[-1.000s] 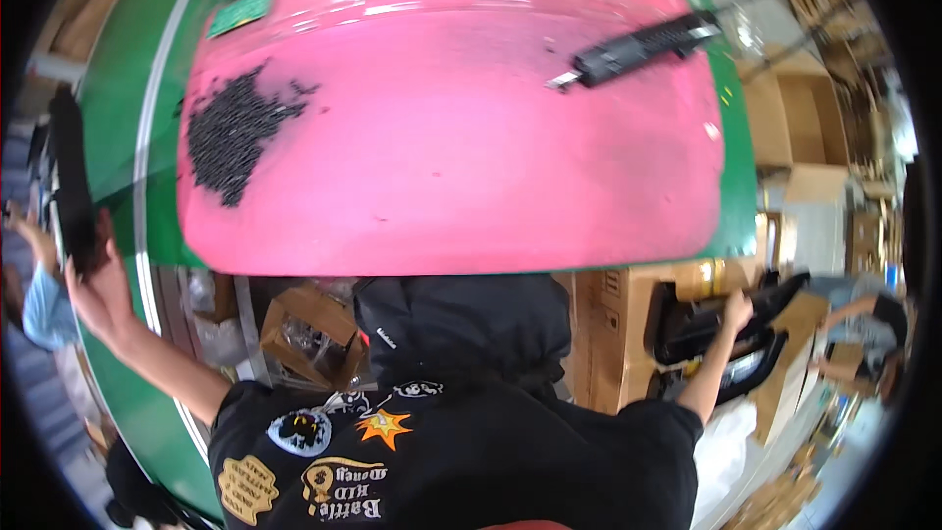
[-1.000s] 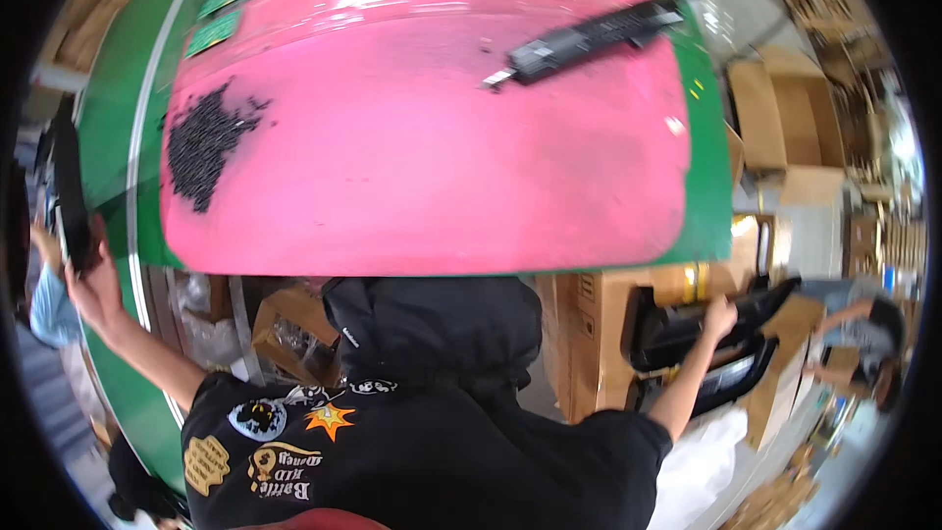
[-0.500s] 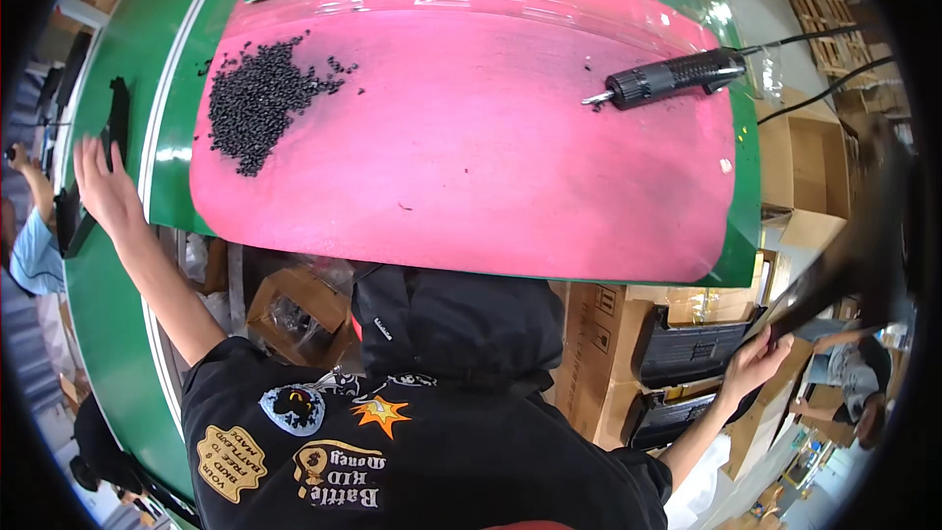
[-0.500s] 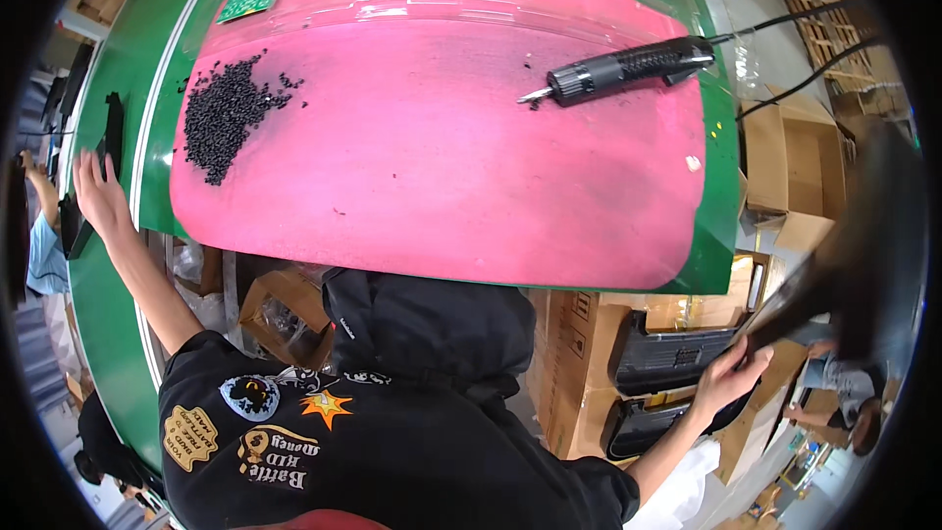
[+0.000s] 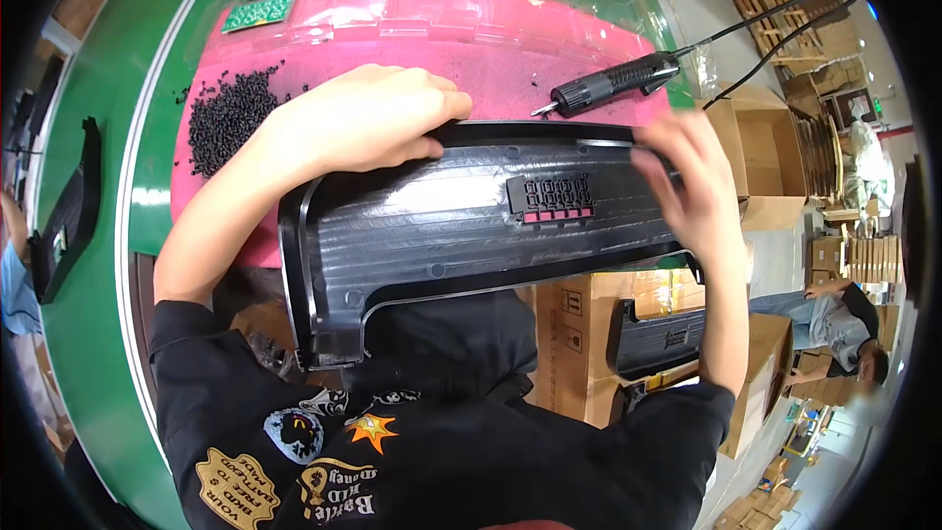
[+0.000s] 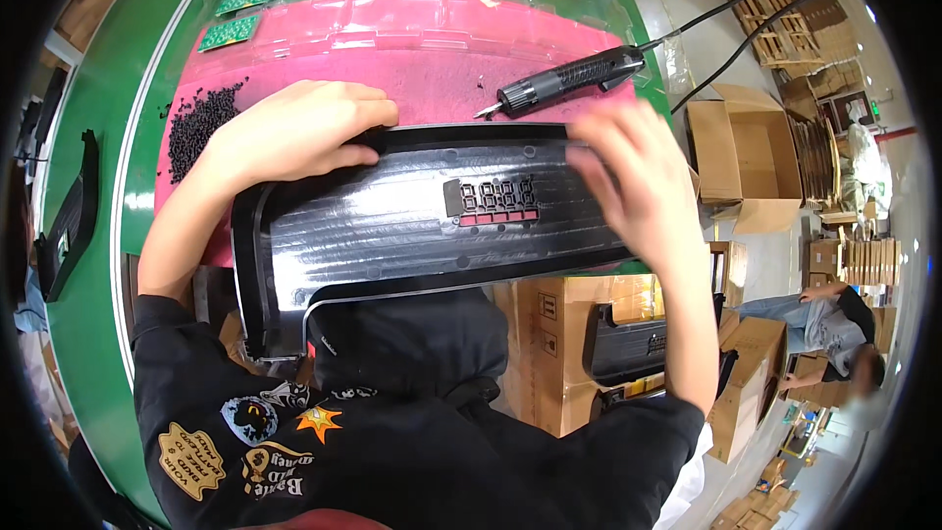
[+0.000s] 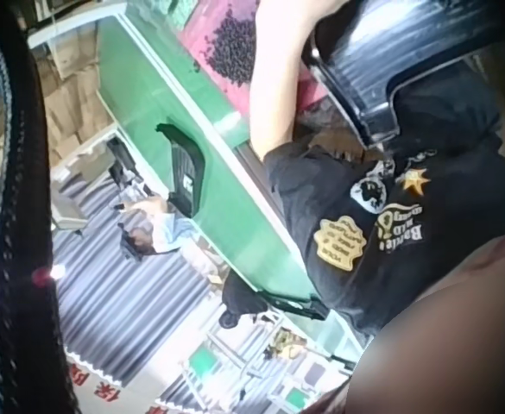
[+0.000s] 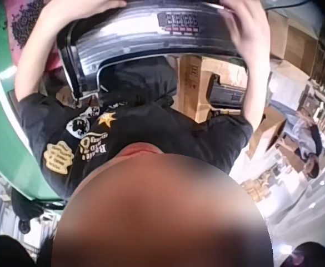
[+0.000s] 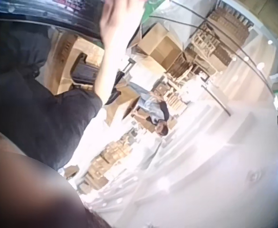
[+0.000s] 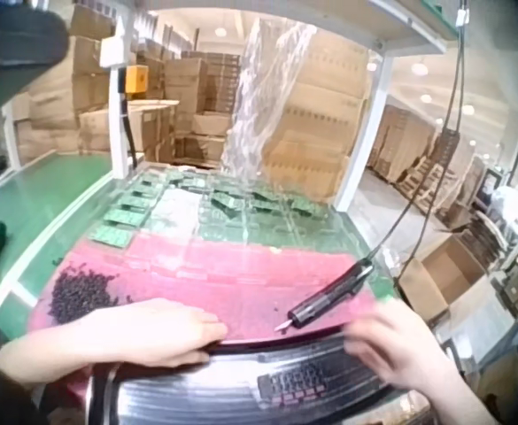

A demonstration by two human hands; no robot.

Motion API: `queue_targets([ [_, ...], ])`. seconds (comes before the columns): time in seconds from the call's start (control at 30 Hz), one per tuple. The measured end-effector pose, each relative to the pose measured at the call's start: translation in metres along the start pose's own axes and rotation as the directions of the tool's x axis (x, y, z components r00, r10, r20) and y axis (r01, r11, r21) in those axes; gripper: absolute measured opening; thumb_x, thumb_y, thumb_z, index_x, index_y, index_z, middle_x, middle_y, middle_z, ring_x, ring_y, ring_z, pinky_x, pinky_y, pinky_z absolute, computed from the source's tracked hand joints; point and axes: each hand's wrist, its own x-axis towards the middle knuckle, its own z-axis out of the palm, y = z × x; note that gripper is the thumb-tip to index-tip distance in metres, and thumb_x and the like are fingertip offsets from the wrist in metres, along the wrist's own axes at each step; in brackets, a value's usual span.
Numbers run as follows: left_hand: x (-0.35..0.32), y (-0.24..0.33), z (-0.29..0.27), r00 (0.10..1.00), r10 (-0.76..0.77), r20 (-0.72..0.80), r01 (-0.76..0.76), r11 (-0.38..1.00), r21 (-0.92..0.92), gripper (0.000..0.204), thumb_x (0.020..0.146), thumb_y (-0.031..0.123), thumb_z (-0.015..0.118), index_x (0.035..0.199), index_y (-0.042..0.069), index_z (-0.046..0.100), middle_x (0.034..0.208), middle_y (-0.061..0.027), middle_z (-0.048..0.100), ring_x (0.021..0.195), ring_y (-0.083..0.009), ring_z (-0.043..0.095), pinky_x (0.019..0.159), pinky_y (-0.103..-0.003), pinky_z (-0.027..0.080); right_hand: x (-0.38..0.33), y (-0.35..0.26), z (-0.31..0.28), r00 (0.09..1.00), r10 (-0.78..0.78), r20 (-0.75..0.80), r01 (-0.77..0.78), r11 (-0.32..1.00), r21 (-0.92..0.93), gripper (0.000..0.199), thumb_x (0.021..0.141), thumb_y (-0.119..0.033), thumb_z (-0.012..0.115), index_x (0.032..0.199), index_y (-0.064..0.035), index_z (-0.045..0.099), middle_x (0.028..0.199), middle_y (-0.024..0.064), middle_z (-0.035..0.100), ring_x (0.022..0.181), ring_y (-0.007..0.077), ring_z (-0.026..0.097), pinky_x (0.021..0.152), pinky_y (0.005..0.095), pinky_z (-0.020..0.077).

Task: Secure a circuit board into a plastic housing using an electric screwdriver and screws.

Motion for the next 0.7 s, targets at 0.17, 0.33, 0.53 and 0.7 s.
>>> queue_targets([
  [0.17,0.001,-0.014,0.014,0.999,0.028,-0.030,-0.033,0.987,-0.159,0.028,0.088,0.023,0.068,0.094,0.000,0.053,0.091,-0.0172,0.061,0.091,-0.0404,0.061,0.075,-0.047,0.048,0.059,0.069,0.037,0.959,-0.010,0.283,0.024,0.999,-0.048,0.040,0.076,-0.015,0.078,0.112,-0.0045,0.065,0.105,0.0122,0.066,0.103,0.0365,0.062,0.091,0.0439,0.0503],
  [0.33,-0.006,-0.018,0.017,0.992,0.085,-0.092,-0.089,0.995,-0.049,0.031,0.088,0.029,0.068,0.092,0.001,0.054,0.091,-0.0141,0.062,0.091,-0.0374,0.062,0.075,-0.047,0.049,0.081,0.073,0.040,0.829,0.144,0.541,-0.082,0.987,-0.138,0.048,0.076,-0.036,0.079,0.111,-0.0049,0.067,0.109,0.0125,0.066,0.107,0.0348,0.063,0.088,0.0443,0.0530],
  [0.53,-0.010,-0.024,0.017,0.988,0.067,-0.142,-0.075,0.996,-0.050,0.031,0.086,0.029,0.069,0.093,0.001,0.057,0.093,-0.0124,0.063,0.097,-0.0335,0.063,0.077,-0.045,0.051,0.115,0.048,0.041,0.913,0.124,0.388,-0.023,0.967,-0.255,0.051,0.081,-0.047,0.074,0.112,-0.0068,0.066,0.111,0.0092,0.064,0.109,0.0282,0.061,0.088,0.0419,0.0535],
  [0.7,-0.012,-0.029,0.009,0.991,0.087,-0.103,-0.086,0.996,0.012,0.031,0.083,0.029,0.070,0.088,0.002,0.057,0.090,-0.0111,0.064,0.092,-0.0331,0.064,0.075,-0.043,0.052,0.185,0.055,0.090,0.968,0.128,0.214,-0.108,0.989,-0.100,0.051,0.088,-0.047,0.065,0.124,-0.0097,0.061,0.119,0.0120,0.062,0.116,0.0297,0.059,0.096,0.0441,0.0499],
])
